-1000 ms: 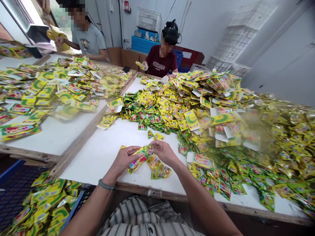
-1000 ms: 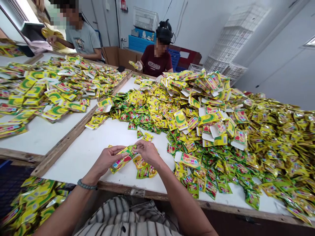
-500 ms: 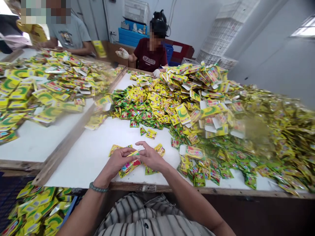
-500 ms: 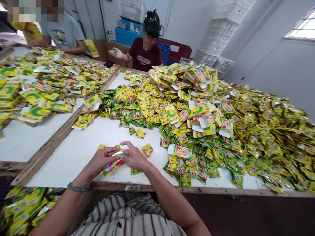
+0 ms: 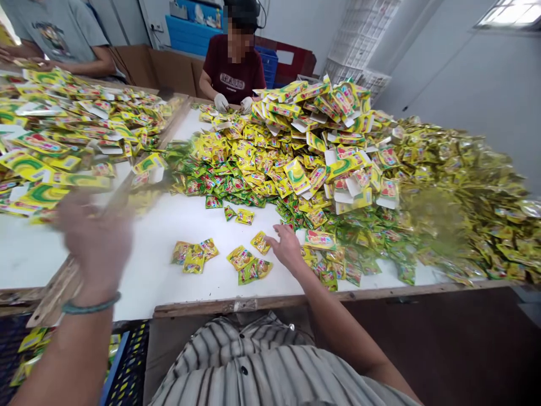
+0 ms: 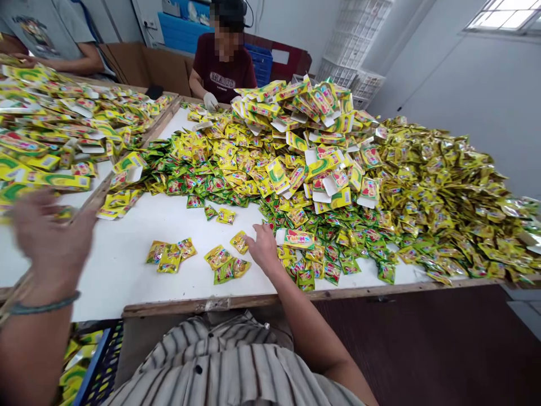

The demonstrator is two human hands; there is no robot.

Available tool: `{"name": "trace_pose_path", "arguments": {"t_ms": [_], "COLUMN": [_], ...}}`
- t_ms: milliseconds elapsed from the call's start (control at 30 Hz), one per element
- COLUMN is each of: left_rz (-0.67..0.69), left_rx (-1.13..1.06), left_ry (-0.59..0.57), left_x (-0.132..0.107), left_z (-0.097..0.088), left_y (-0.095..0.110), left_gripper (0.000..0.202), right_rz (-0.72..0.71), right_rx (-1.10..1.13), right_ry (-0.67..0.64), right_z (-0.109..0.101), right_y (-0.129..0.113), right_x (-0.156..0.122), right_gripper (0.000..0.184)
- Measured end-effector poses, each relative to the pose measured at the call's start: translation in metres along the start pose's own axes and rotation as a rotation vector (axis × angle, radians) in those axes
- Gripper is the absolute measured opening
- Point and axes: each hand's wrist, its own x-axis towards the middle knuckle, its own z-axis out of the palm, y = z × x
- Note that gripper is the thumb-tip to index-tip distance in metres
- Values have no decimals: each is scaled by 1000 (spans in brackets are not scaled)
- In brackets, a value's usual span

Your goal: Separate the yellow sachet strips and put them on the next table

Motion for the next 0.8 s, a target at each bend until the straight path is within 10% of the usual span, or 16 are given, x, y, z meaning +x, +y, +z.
{"name": "trace_pose_path", "arguments": {"t_ms": [133, 267, 467, 633, 800], "left_rz": [520, 778, 194, -390, -630], "left_rx": [-120, -69, -209, -762, -1075], "left_ry": [-758, -936, -861, -960, -958], "left_x": [-96, -157, -127, -114, -129], "left_z": [36, 62, 80, 84, 77], "left_y": [69, 93, 73, 75, 91], "left_gripper": [22, 18, 26, 39, 49], "right_rz": [-14, 117, 134, 215, 240], "right_rx": [-117, 61, 521, 1030, 1185], "right_ry": [-101, -84, -1, -108, -200], "right_z": [16, 22, 25, 9, 4], "right_y": [2, 11, 19, -2, -29], "right_x": [-5, -5, -1, -3, -15], "right_gripper": [22, 21, 25, 30, 29]}}
